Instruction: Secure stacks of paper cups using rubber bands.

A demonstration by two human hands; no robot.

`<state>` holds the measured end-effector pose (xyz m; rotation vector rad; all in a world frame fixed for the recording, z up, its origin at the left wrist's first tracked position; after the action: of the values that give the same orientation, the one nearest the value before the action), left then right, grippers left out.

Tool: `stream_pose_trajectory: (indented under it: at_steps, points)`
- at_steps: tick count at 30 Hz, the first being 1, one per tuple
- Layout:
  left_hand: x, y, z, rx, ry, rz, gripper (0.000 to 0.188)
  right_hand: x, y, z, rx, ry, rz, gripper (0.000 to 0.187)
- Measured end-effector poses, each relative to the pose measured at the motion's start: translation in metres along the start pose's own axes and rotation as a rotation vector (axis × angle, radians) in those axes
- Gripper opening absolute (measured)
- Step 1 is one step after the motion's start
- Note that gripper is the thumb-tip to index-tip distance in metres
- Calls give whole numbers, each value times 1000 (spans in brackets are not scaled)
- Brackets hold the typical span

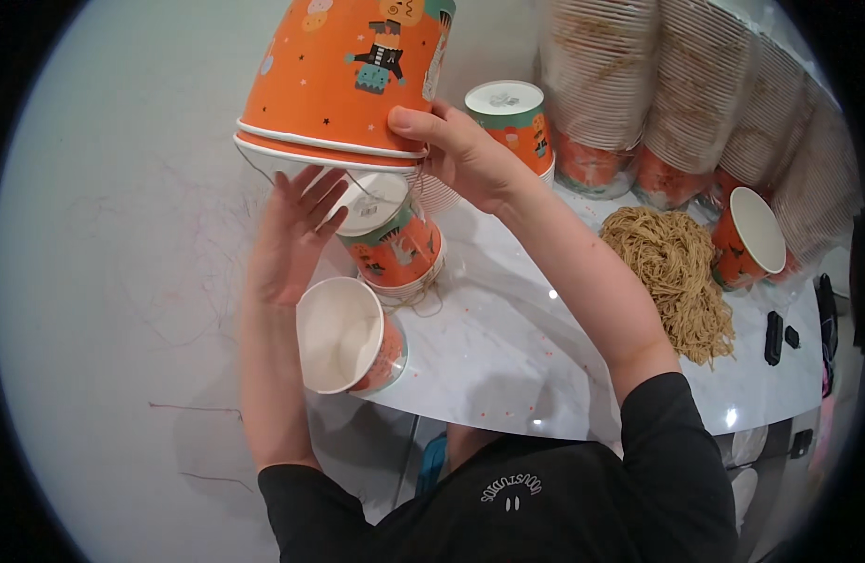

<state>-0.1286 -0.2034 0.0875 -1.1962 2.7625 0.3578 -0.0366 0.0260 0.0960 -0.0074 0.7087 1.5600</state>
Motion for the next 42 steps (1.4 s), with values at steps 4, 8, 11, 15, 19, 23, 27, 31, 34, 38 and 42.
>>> stream_pose_trajectory:
  at_steps: [4,8,11,15,19,23,27,31,34,38,42]
  points:
    - [-28,10,-3,-23,76,-97,42,2,-1,0,-12,51,33,80]
    - [-5,0,-2,-6,-266,-119,31,6,-1,-9,-104,85,41,83]
    - [3,-13,-7,36,-543,182,18,10,-5,-13,46,20,-49,94]
    - [4,-27,-10,93,-703,86,20,31,-3,-39,123,-218,-154,120]
    - [35,-19,7,186,-655,-159,26,39,3,-91,228,-527,-173,137]
    - [41,-12,16,320,-530,-329,35,51,3,-138,268,-718,-185,131]
    - [38,-30,11,316,-425,-274,37,48,0,-162,92,-779,-144,135]
    - [42,-58,19,273,-204,-376,47,51,-15,-193,39,-963,-193,140]
    - [-9,-90,20,-31,7,-384,67,64,-32,-200,3,-1007,-244,138]
    - [-37,-154,32,-207,893,-190,76,53,-29,-197,-53,-1024,-229,137]
    - [-57,-172,58,-154,1597,-221,67,34,-33,-191,-133,-1168,-310,140]
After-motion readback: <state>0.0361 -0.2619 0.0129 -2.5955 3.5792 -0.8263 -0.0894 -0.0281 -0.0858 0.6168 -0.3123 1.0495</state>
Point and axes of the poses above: each hand's wrist, its own y-axis towards the middle knuckle, its own x-axis out of the back of the hand, z = x × y, the point moved 1 cm from there along y, towards the middle knuckle, and after that the axes turned 3 degrees about y, right-handed, at the moved point
